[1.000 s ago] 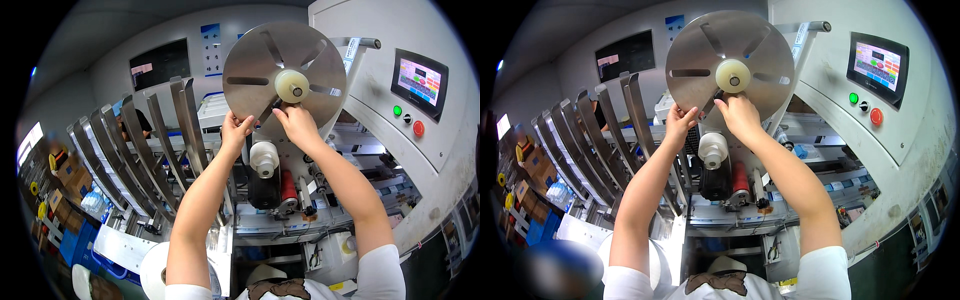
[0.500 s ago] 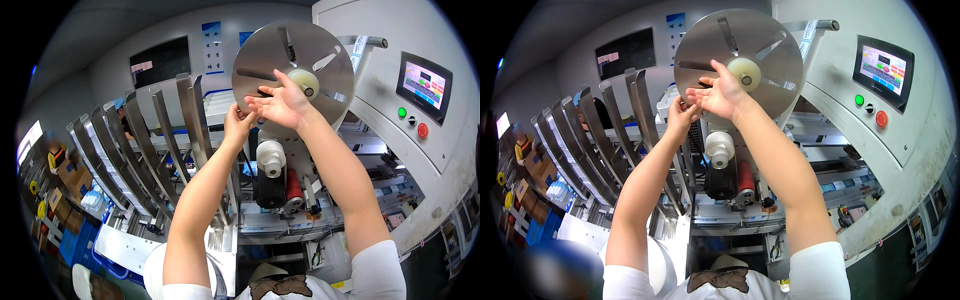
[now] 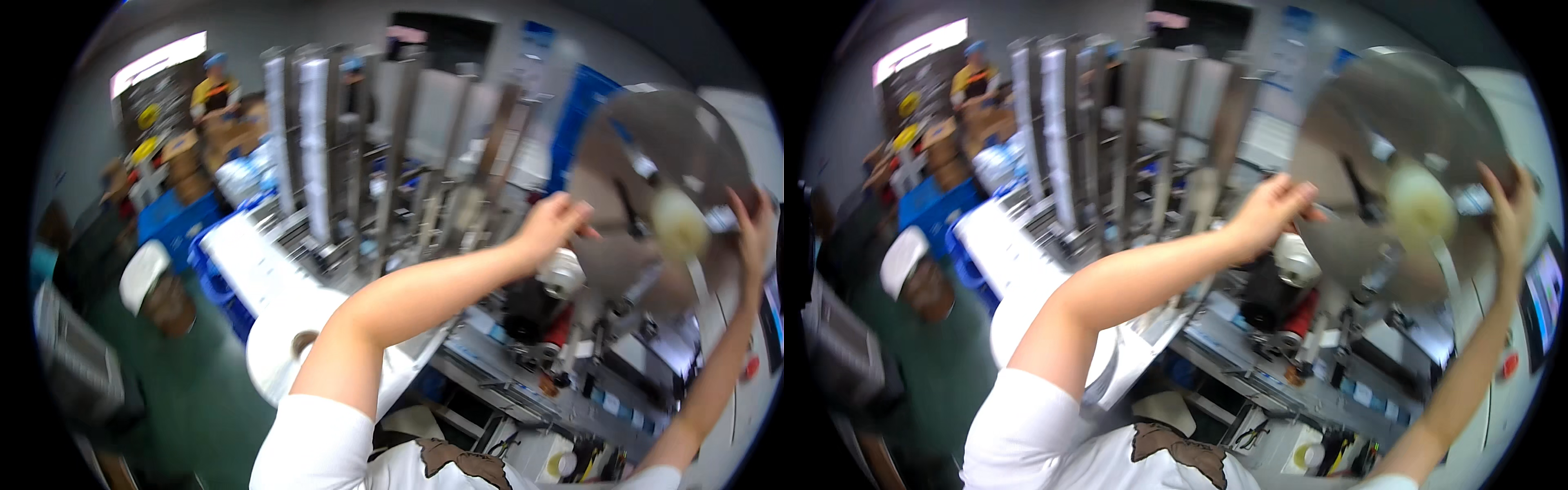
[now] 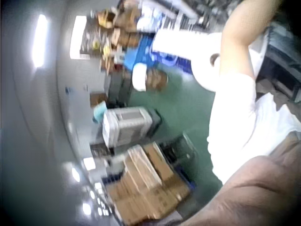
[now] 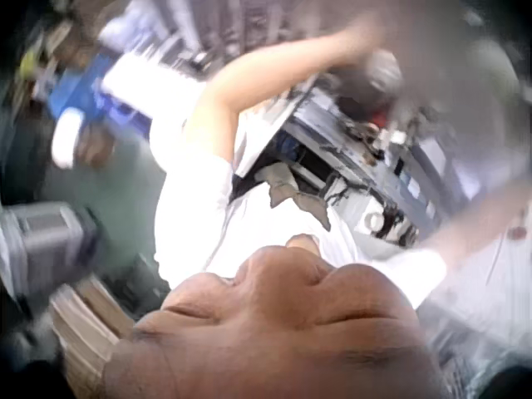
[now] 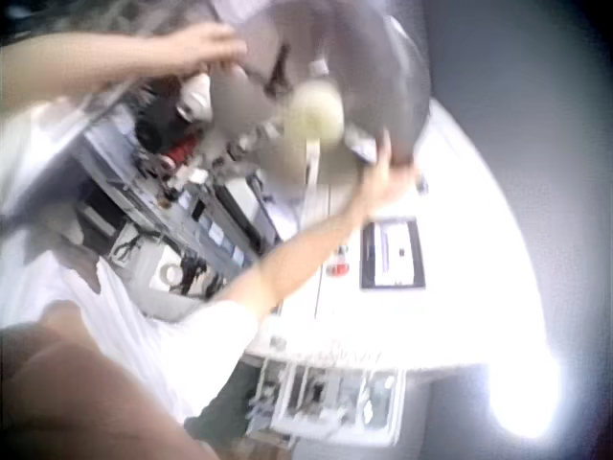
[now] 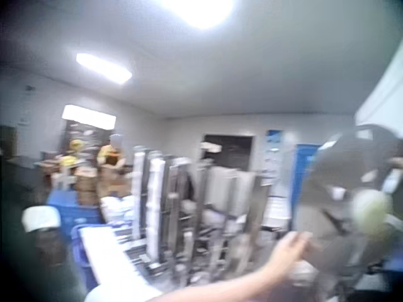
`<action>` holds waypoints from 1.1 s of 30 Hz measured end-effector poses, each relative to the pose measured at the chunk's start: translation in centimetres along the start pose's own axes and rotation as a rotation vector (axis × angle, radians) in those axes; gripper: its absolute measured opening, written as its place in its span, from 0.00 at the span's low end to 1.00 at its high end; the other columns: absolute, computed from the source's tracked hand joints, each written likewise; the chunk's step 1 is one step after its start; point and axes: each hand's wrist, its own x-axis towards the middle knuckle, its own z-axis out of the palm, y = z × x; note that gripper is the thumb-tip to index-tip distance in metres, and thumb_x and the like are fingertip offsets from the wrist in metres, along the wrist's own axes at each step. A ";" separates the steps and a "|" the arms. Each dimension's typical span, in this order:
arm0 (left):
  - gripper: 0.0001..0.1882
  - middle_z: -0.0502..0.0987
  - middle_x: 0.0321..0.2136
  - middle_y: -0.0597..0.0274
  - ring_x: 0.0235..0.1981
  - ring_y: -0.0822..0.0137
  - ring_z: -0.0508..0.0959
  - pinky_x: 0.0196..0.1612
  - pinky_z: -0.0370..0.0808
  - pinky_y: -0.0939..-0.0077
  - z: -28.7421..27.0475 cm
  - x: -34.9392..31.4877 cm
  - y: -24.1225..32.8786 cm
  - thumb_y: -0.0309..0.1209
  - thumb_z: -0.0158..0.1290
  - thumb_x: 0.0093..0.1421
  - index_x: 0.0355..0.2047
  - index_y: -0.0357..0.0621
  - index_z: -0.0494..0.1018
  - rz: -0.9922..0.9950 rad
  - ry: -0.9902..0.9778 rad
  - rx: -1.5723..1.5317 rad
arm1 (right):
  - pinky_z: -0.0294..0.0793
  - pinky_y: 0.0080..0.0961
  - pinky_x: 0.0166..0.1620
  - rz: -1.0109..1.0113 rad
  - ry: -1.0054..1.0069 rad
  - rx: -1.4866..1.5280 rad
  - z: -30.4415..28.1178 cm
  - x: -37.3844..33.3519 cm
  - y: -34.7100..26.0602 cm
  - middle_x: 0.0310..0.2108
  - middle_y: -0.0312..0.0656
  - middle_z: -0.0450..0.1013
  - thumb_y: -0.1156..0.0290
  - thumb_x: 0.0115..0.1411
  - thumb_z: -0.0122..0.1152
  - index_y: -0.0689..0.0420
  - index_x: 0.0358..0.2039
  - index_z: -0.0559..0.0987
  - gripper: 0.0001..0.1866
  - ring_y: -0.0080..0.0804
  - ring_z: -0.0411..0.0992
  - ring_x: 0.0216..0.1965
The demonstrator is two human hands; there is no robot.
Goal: The person loads a roll of film onto a packaging machine, threads the film through rollers, and clears finished packages of wet wipes from the conveyor belt while checking the seals.
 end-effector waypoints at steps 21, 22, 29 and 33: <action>0.28 0.73 0.42 0.56 0.39 0.59 0.75 0.43 0.76 0.54 -44.3 -45.8 4.6 0.51 0.44 0.63 0.57 0.47 0.62 -0.022 1.652 -0.233 | 0.65 0.28 0.50 0.168 -0.306 -0.086 21.9 -13.9 -25.4 0.45 0.42 0.70 0.68 0.49 0.64 0.58 0.41 0.77 0.17 0.36 0.68 0.48; 0.28 0.73 0.44 0.55 0.42 0.56 0.74 0.44 0.75 0.53 -45.5 -46.7 2.6 0.51 0.43 0.63 0.56 0.47 0.63 -0.142 1.641 -0.177 | 0.66 0.27 0.48 0.186 -0.272 -0.167 20.3 -14.4 -23.8 0.43 0.42 0.70 0.68 0.50 0.64 0.58 0.40 0.77 0.16 0.35 0.69 0.46; 0.25 0.72 0.45 0.49 0.43 0.52 0.75 0.45 0.75 0.56 -58.8 -56.5 0.3 0.43 0.42 0.64 0.52 0.36 0.66 -0.567 1.814 0.541 | 0.74 0.24 0.37 0.373 0.270 -0.096 16.6 -17.3 -11.3 0.35 0.41 0.75 0.75 0.52 0.60 0.59 0.37 0.76 0.10 0.30 0.75 0.36; 0.22 0.74 0.43 0.48 0.42 0.54 0.75 0.45 0.75 0.62 -58.4 -49.9 3.2 0.39 0.45 0.63 0.50 0.32 0.67 -0.432 1.778 1.139 | 0.74 0.27 0.42 0.304 0.453 -0.100 12.9 -16.4 -5.8 0.40 0.44 0.72 0.80 0.50 0.58 0.59 0.42 0.70 0.17 0.33 0.73 0.42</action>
